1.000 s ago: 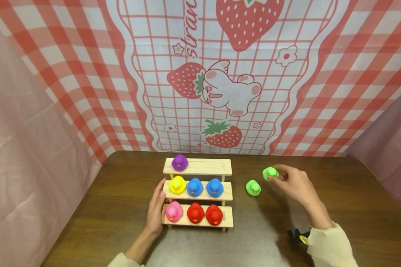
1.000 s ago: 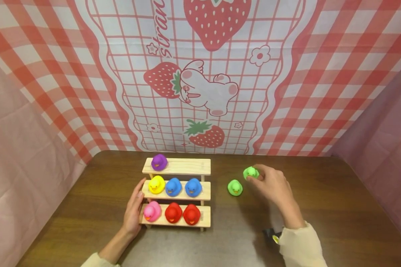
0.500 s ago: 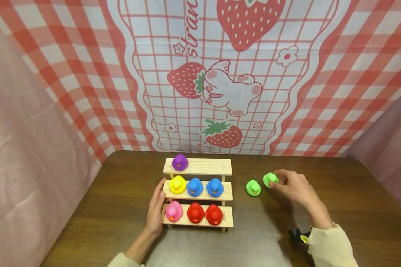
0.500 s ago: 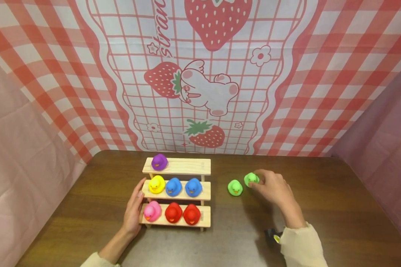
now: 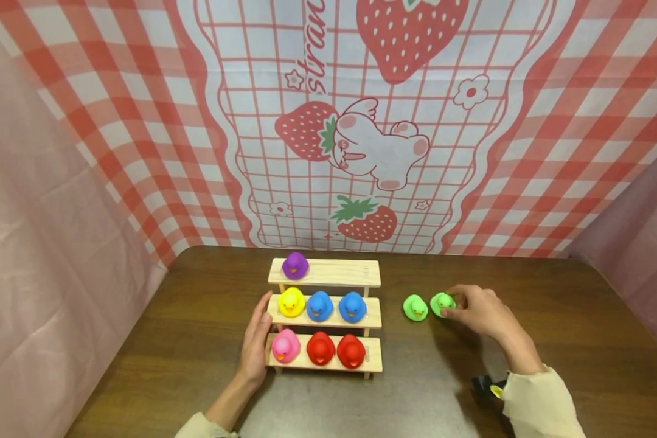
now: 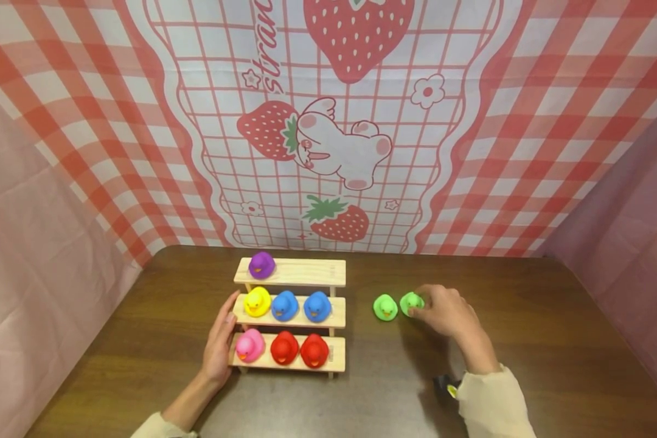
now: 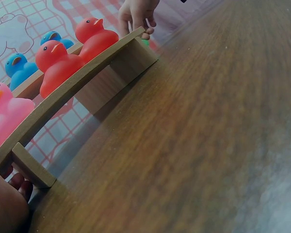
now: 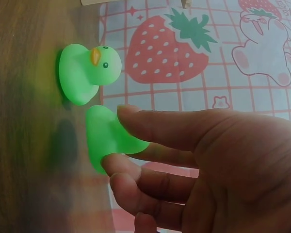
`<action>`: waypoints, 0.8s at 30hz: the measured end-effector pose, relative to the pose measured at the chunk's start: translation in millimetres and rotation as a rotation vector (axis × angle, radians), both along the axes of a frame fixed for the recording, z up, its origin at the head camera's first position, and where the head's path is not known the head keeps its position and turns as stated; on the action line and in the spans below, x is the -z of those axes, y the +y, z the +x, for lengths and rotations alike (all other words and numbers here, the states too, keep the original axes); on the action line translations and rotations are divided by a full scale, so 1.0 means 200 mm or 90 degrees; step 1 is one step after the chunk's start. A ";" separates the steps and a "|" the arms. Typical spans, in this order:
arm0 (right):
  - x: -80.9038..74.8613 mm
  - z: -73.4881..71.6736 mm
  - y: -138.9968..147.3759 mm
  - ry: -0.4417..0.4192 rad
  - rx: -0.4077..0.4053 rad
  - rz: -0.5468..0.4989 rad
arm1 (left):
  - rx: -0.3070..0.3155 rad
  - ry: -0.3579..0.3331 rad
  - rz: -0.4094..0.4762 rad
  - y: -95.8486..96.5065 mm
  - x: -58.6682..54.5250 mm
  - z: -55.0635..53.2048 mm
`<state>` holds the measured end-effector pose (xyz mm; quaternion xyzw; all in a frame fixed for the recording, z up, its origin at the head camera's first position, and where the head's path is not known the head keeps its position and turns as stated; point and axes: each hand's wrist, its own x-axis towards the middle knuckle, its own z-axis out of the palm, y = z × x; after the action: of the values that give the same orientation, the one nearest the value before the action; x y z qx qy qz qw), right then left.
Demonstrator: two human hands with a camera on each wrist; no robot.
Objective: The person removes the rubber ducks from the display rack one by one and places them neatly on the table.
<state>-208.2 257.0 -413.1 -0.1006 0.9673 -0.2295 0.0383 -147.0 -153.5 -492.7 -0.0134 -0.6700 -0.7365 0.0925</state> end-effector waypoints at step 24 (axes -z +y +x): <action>0.03 0.00 -0.01 -0.021 -0.002 0.034 | -0.002 -0.004 0.003 0.00 0.00 0.00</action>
<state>-208.1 255.7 -418.8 -0.0971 0.9722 -0.2052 0.0573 -146.9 -153.2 -492.1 -0.0099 -0.6688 -0.7378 0.0911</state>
